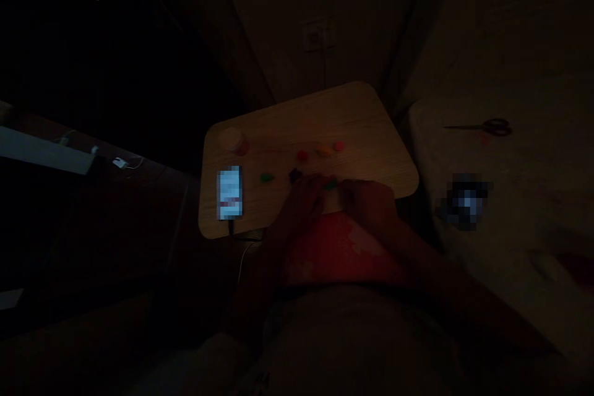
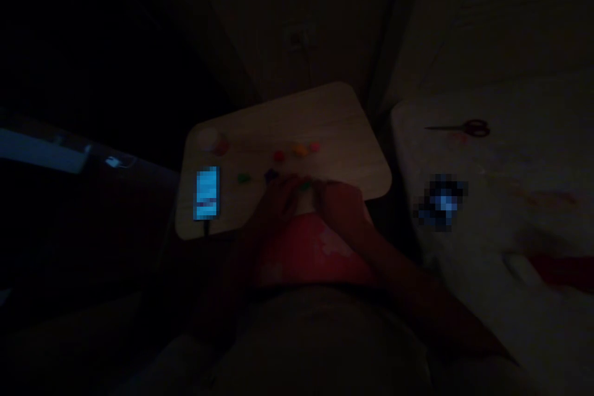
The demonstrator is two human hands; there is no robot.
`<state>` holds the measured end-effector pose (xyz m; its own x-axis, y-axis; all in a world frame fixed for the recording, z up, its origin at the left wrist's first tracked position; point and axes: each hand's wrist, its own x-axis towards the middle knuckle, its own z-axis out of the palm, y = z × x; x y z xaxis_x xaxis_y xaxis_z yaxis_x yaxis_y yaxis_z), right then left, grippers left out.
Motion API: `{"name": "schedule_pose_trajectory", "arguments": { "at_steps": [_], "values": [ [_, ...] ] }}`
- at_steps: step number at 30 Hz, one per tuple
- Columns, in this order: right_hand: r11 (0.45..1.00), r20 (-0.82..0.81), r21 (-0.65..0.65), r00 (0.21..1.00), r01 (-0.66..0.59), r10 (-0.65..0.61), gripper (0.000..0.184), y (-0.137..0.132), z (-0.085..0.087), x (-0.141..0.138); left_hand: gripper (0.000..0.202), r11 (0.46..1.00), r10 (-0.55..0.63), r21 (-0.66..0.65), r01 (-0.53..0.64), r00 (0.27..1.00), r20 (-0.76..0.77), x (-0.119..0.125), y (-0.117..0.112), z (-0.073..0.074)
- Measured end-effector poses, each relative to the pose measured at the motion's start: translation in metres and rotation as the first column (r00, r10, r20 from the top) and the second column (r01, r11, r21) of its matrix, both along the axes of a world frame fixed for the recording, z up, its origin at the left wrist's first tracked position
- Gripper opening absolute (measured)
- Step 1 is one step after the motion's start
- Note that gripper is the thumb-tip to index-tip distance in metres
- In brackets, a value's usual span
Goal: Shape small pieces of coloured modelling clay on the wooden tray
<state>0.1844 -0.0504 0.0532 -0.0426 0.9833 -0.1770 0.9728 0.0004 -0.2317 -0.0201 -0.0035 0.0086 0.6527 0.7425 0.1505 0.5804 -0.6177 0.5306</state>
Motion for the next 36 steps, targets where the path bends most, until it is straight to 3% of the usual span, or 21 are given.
{"name": "schedule_pose_trajectory", "arguments": {
  "at_steps": [12,22,25,29,36],
  "values": [
    [0.997,-0.052,0.069,0.999,0.019,-0.015,0.039,0.001,-0.012,0.007,0.062,1.000,-0.009,0.015,0.009,1.000,0.013,0.000,-0.001,0.003],
    [0.998,-0.033,0.030,0.998,0.048,-0.047,0.043,0.003,-0.010,0.008,0.063,0.995,-0.067,0.085,0.061,0.995,0.074,-0.003,0.003,-0.008],
    [0.999,-0.026,0.030,0.999,0.046,-0.045,0.042,0.004,-0.009,0.009,0.051,0.987,-0.072,0.149,0.061,0.995,0.074,-0.004,0.002,-0.012],
    [0.998,-0.025,0.046,0.998,0.052,-0.051,0.041,0.007,-0.003,0.009,0.038,0.980,-0.093,0.181,0.081,0.994,0.056,-0.002,0.000,-0.010],
    [0.999,0.020,-0.015,0.999,0.040,-0.040,0.040,0.011,0.004,0.010,0.041,0.988,-0.066,0.138,0.063,0.998,0.021,0.001,-0.001,-0.002]
  ]
}}
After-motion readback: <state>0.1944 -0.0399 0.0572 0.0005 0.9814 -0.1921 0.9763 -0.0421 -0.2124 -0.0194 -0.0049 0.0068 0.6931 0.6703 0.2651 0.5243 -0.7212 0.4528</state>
